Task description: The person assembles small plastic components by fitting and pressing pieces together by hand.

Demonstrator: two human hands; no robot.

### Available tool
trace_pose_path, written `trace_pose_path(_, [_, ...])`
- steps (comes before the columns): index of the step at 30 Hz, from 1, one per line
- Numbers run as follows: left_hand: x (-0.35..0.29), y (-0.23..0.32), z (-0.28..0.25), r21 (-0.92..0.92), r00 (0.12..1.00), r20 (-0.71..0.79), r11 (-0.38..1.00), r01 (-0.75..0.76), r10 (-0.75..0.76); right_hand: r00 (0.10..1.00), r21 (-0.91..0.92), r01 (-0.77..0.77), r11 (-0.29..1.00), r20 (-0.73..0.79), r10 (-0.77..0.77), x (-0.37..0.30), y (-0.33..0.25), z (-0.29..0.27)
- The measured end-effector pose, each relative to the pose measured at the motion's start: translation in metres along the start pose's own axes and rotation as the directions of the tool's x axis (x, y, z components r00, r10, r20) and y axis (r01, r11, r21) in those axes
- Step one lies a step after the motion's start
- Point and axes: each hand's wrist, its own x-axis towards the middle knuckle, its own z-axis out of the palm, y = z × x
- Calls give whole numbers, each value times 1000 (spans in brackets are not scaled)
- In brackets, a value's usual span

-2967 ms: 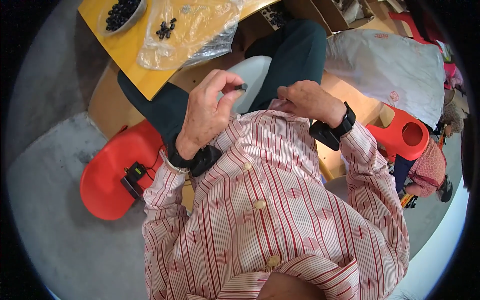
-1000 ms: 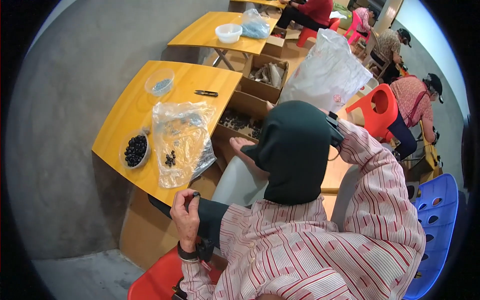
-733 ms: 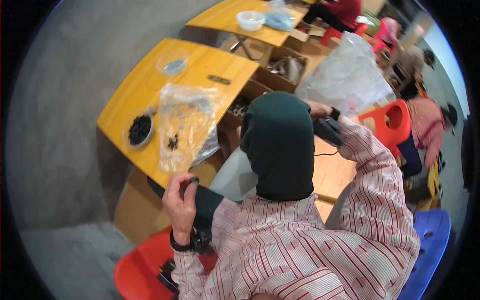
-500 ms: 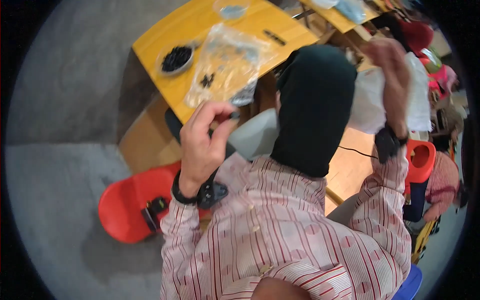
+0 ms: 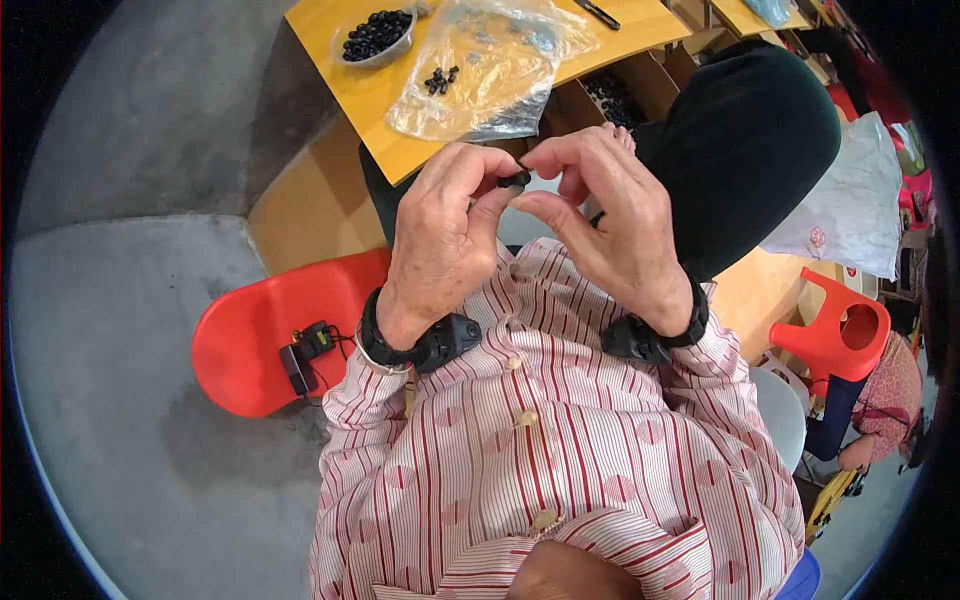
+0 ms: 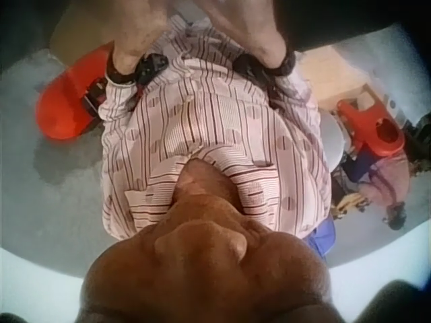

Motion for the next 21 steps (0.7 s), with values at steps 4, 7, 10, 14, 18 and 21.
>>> trace_pose_path(4, [-5,-1,3,48,998,-10,997,-66,67,1000,-31,15,999,-21,-16,-5,9,11])
trace_pose_path(7, [-7,-4,6,94,995,-28,992,-88,91,997,17,42,999,-63,-40,-7,13,15])
trace_pose_path(10, [-9,-6,8,137,993,-48,986,-97,104,997,63,-25,998,-75,30,-11,16,17])
trace_pose_path(14, [-13,-4,10,99,998,-54,995,-31,36,997,118,-32,993,-62,39,-14,22,19])
trace_pose_path(18, [-18,-9,11,-1,997,-47,998,62,-62,987,146,108,983,-131,-89,-13,29,22])
trace_pose_path(21, [-21,-14,10,-166,987,-31,974,151,-158,990,149,107,983,-108,-92,-13,28,21])
